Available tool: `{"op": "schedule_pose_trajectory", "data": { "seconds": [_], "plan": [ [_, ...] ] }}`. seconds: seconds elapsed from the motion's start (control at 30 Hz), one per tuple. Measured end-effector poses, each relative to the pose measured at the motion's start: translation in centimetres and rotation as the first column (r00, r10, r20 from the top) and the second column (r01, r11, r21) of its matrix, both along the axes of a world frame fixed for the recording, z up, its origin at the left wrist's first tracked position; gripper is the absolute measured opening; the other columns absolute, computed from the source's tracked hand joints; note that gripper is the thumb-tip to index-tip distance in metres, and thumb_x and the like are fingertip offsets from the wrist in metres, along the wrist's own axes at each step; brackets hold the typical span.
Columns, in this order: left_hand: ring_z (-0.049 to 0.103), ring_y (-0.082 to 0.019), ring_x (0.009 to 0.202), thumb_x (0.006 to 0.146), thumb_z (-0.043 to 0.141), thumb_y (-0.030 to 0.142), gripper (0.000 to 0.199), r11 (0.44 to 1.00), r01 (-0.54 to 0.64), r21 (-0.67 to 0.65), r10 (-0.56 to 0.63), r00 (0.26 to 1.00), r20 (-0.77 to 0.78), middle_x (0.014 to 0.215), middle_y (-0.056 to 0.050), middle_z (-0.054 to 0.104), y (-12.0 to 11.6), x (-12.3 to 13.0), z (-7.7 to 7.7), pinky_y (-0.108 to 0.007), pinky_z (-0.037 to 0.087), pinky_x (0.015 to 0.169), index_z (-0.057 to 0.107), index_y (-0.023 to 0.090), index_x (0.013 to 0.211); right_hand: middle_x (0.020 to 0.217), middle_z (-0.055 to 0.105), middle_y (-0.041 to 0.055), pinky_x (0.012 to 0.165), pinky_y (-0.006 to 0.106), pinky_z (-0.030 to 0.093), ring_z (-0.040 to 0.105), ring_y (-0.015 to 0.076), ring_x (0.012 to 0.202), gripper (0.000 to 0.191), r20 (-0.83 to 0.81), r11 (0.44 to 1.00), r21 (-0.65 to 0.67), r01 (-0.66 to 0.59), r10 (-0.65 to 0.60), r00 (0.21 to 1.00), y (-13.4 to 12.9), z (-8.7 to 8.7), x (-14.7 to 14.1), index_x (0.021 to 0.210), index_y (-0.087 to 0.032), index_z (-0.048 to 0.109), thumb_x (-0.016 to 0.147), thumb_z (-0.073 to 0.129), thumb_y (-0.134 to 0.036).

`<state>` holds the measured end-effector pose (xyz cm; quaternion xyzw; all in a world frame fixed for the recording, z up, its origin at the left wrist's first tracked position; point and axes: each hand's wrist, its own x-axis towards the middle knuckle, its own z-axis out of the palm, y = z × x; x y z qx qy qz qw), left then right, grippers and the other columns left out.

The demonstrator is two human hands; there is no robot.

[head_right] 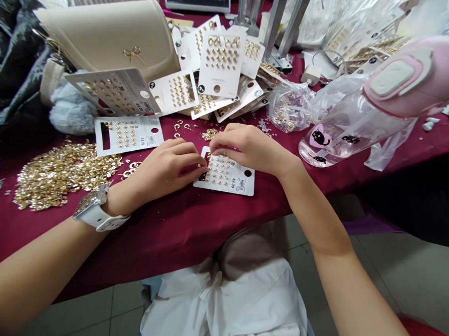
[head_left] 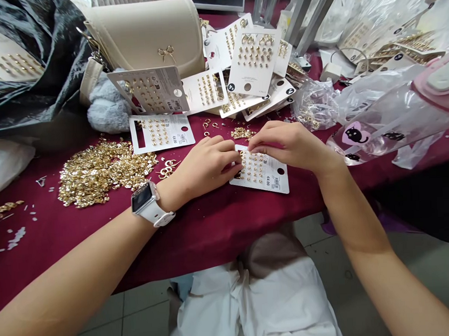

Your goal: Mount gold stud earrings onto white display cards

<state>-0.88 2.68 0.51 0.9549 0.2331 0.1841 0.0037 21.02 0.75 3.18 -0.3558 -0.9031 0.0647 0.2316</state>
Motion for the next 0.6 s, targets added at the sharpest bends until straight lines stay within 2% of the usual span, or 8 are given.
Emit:
{"op": "schedule_pose_trajectory", "data": {
  "seconds": [0.2,0.6],
  "plan": [
    [0.052,-0.015,0.072,0.094,0.05,0.027,0.023,0.999,-0.001,-0.033,0.0,1.0,-0.026,0.079,-0.003,0.061,-0.1,0.1,0.0,-0.029,0.038,0.068,0.067,0.015,0.085,0.08,0.071,0.0039,0.076,0.032,0.048,0.056,0.0171,0.078,0.017,0.099,0.988,0.08,-0.131,0.123,0.987,0.1,-0.6,-0.6,0.084,-0.017,0.067,0.091,0.051,-0.019],
    [0.053,-0.014,0.072,0.092,0.052,0.024,0.019,0.993,0.067,-0.097,-0.058,0.994,0.093,0.076,-0.003,0.061,0.2,0.1,-0.5,-0.027,0.038,0.068,0.066,0.014,0.084,0.07,0.065,0.0045,0.07,0.029,0.046,0.054,0.0171,0.072,0.024,0.184,0.978,0.176,-0.112,0.079,0.98,0.0,-1.1,-1.2,0.077,-0.016,0.064,0.091,0.045,-0.014]
  ]
}}
